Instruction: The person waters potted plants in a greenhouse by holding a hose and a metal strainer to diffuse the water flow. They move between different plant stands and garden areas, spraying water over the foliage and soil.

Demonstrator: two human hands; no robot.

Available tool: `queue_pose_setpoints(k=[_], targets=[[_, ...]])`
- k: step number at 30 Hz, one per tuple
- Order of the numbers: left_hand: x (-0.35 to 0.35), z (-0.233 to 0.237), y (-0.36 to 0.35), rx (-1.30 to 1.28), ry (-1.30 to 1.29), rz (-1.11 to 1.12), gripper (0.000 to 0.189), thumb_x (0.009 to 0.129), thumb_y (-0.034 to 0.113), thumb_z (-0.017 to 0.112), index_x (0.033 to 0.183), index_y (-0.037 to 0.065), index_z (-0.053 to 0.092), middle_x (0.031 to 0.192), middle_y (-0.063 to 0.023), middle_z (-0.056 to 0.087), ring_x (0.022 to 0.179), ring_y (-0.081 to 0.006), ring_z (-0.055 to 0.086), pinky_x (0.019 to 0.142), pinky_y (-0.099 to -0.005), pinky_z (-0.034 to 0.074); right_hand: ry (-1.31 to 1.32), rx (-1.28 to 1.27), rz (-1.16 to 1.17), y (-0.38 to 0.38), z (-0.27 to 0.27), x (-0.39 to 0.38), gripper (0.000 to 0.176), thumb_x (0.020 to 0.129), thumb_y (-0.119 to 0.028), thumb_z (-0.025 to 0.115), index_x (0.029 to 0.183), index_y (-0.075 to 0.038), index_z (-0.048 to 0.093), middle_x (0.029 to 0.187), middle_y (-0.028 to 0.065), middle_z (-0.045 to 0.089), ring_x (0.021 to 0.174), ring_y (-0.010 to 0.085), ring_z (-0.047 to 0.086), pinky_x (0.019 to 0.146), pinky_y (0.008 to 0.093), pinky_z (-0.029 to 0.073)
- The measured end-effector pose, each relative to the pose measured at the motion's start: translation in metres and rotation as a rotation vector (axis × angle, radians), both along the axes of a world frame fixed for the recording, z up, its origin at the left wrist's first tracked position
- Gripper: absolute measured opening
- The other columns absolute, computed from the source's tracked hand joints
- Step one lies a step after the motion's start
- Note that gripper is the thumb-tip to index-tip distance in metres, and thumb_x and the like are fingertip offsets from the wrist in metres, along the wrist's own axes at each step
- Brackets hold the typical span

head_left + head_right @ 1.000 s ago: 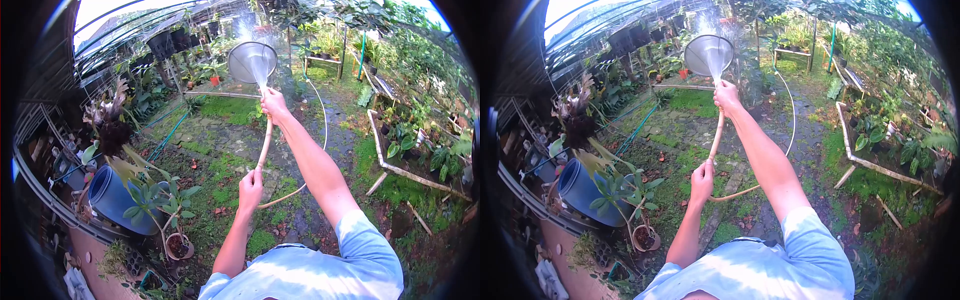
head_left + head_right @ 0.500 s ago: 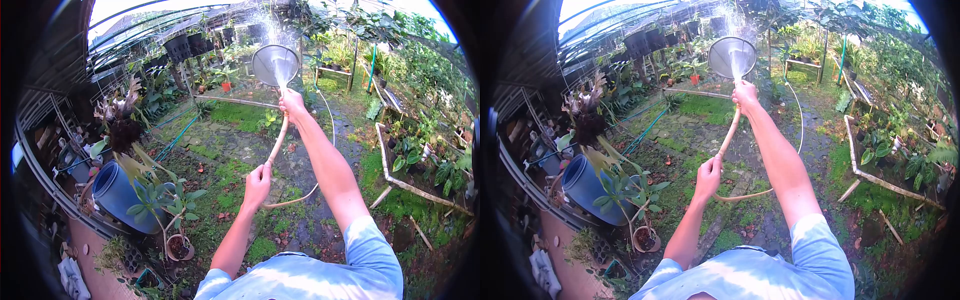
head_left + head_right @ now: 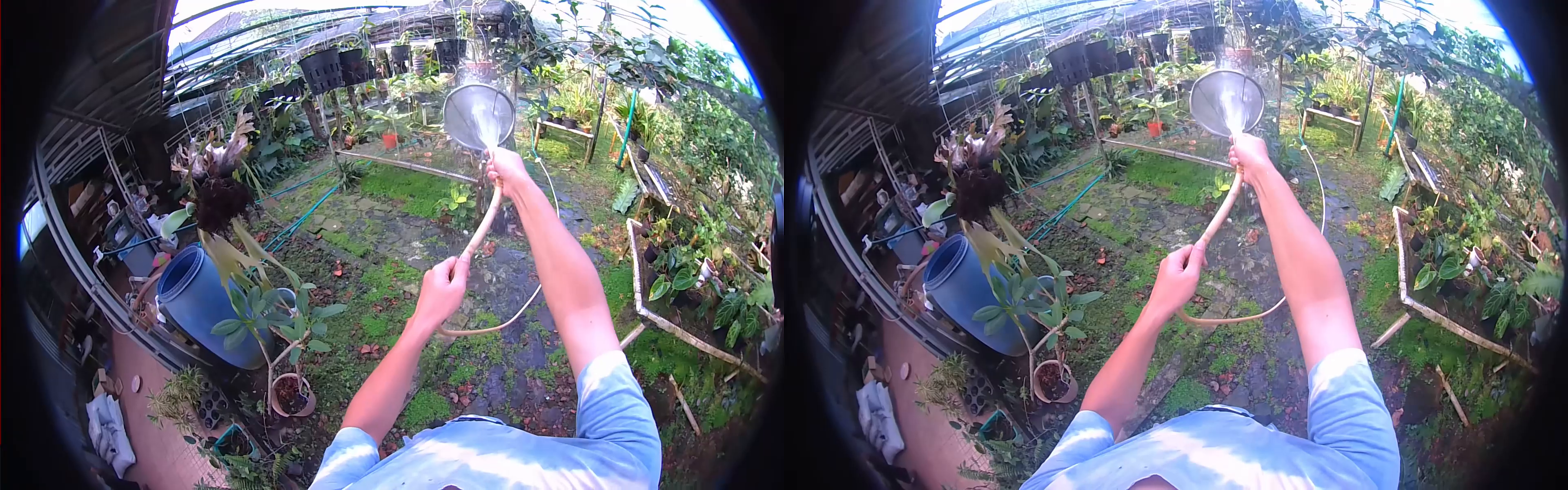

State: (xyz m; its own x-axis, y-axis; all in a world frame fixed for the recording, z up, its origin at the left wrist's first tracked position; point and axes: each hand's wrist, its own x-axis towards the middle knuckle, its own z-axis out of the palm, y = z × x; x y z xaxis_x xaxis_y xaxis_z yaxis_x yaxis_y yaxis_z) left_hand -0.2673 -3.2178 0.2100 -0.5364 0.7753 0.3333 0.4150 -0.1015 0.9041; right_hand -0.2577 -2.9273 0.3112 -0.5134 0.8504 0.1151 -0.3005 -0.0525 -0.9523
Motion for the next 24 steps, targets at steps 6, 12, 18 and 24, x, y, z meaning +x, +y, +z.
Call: queue_pose_setpoints(k=[6, 12, 18, 24], targets=[[-0.022, 0.081, 0.029, 0.110, 0.043, -0.006, 0.044, 0.101, 0.037, 0.049, 0.075, 0.003, 0.060, 0.057, 0.0049, 0.043, 0.052, -0.0054, 0.036, 0.046, -0.0273, 0.027, -0.196, 0.221, -0.072, 0.018, 0.111, -0.020, 0.017, 0.098, -0.008, 0.044, 0.085, -0.001, 0.051, 0.064, -0.0004, 0.046, 0.047, 0.0048, 0.040, 0.036, 0.0188, 0.031], [-0.061, 0.144, 0.037, 0.173, 0.202, 0.169, 0.051, 0.097, 0.041, 0.054, 0.065, 0.002, 0.055, 0.054, 0.0042, 0.040, 0.052, -0.0062, 0.035, 0.046, -0.0296, 0.027, 0.019, 0.123, 0.050, 0.032, 0.170, -0.045, 0.006, 0.094, -0.001, 0.045, 0.088, 0.000, 0.047, 0.069, 0.0030, 0.048, 0.048, 0.0067, 0.041, 0.037, 0.0182, 0.033], [-0.087, 0.197, 0.052, 0.231, 0.351, 0.259, 0.053, 0.096, 0.043, 0.057, 0.063, 0.001, 0.054, 0.052, 0.0014, 0.040, 0.050, -0.0089, 0.036, 0.046, -0.0322, 0.028, 0.205, 0.032, 0.167, 0.070, 0.206, -0.060, 0.007, 0.089, 0.004, 0.045, 0.090, -0.002, 0.045, 0.070, 0.0051, 0.047, 0.052, 0.0103, 0.043, 0.041, 0.0200, 0.038], [-0.091, 0.228, 0.088, 0.258, 0.541, 0.323, 0.052, 0.095, 0.044, 0.056, 0.068, 0.000, 0.059, 0.053, -0.0090, 0.051, 0.049, -0.0191, 0.043, 0.051, -0.0386, 0.036, 0.157, 0.012, 0.308, 0.119, 0.264, -0.080, 0.008, 0.091, 0.000, 0.039, 0.094, 0.003, 0.045, 0.070, 0.0051, 0.048, 0.042, 0.0044, 0.036, 0.032, 0.0156, 0.031]])
